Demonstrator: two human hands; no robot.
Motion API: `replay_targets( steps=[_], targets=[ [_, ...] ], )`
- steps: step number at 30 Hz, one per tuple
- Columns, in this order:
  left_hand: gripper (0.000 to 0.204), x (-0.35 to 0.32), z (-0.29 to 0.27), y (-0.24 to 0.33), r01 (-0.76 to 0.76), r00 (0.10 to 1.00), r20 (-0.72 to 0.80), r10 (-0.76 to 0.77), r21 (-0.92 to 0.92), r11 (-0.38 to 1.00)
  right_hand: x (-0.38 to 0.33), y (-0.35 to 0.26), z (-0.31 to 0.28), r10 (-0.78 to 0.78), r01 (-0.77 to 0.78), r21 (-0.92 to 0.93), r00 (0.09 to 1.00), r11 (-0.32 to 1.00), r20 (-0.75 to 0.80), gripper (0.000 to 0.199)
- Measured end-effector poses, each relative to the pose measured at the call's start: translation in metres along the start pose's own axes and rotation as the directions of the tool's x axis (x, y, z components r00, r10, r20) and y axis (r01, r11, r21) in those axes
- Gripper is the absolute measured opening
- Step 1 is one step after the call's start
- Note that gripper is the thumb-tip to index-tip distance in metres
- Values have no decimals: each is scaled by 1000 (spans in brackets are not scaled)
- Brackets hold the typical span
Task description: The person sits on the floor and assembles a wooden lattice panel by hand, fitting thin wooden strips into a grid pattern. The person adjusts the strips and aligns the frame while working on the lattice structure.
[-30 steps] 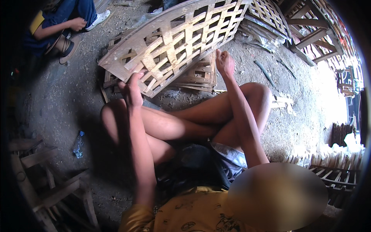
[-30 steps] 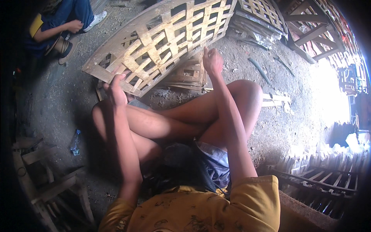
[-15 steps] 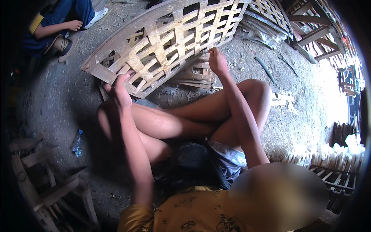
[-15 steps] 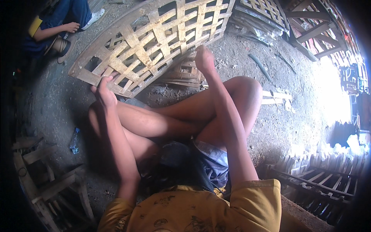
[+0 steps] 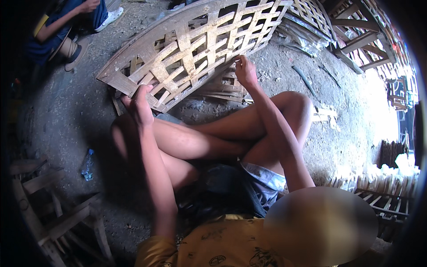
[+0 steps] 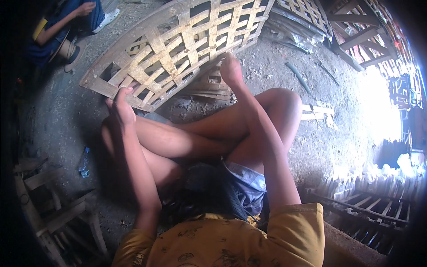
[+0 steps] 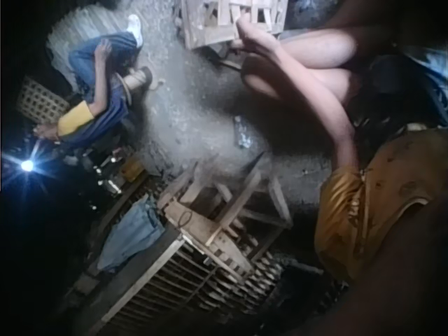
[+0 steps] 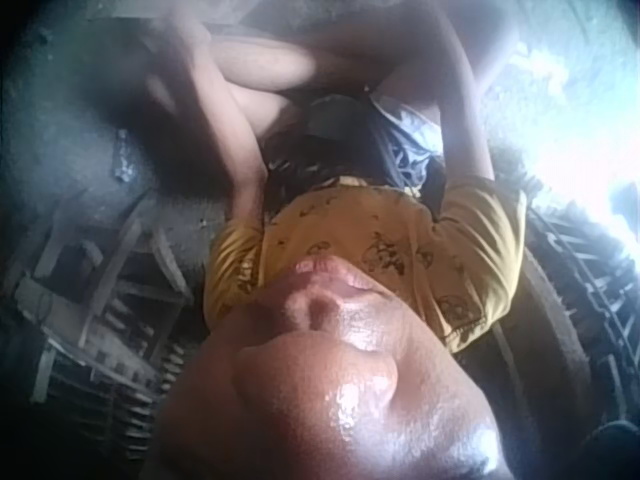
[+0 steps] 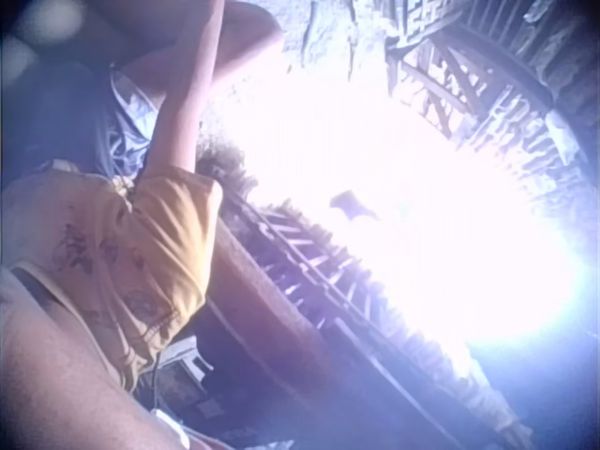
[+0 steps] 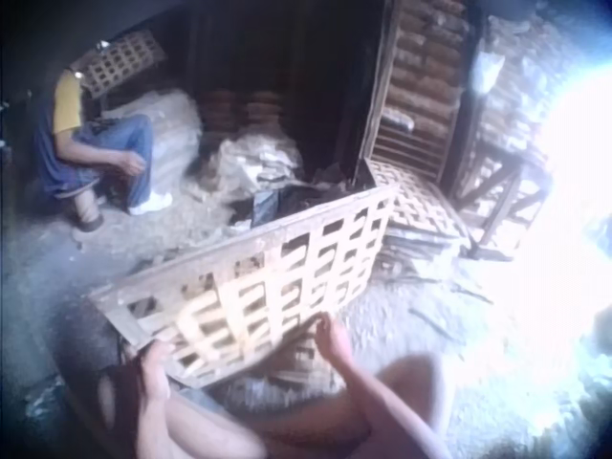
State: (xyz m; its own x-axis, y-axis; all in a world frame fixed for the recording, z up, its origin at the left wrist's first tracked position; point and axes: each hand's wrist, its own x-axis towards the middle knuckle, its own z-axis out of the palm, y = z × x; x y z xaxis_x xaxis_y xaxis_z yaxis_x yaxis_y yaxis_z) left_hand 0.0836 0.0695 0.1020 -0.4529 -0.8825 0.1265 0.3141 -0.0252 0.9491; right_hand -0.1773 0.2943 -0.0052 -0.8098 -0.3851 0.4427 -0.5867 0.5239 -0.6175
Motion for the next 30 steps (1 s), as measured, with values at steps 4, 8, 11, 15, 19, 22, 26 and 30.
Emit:
replay_targets(
  steps=[4, 8, 11, 15, 19, 22, 26, 30],
  targets=[
    [43, -4, 2, 8, 12, 999, 53, -12, -6, 1000, 1, 0, -1, -28, 29, 74, 999, 997, -20, 13],
    [42, -4, 2, 9, 6, 994, 112, -2, -31, 1000, -1, -3, -6, -50, 50, 2, 995, 999, 81, 12],
    [42, -4, 1, 9, -19, 995, 99, 21, -16, 1000, 3, -11, -12, 5, 29, -205, 987, 978, 159, 14],
    [41, 2, -10, 5, -17, 988, 155, 23, -39, 999, 10, -14, -23, 165, -143, -229, 983, 963, 76, 15],
    [41, 5, -4, -2, -34, 995, 89, 37, -37, 999, 7, 1, -23, -12, 10, -42, 999, 999, -39, 8],
    [40, 3, -4, -3, -34, 995, 95, 39, -53, 998, 1, -1, -13, -89, 88, 18, 995, 996, 55, 10],
    [39, 1, -6, 1, -45, 991, 126, 49, -37, 998, 6, -9, -14, 62, -28, -261, 990, 965, 124, 12],
    [40, 2, -3, 2, 19, 997, 75, -19, -4, 1000, 9, 0, -19, -43, 33, -162, 998, 986, -55, 9]
  ],
)
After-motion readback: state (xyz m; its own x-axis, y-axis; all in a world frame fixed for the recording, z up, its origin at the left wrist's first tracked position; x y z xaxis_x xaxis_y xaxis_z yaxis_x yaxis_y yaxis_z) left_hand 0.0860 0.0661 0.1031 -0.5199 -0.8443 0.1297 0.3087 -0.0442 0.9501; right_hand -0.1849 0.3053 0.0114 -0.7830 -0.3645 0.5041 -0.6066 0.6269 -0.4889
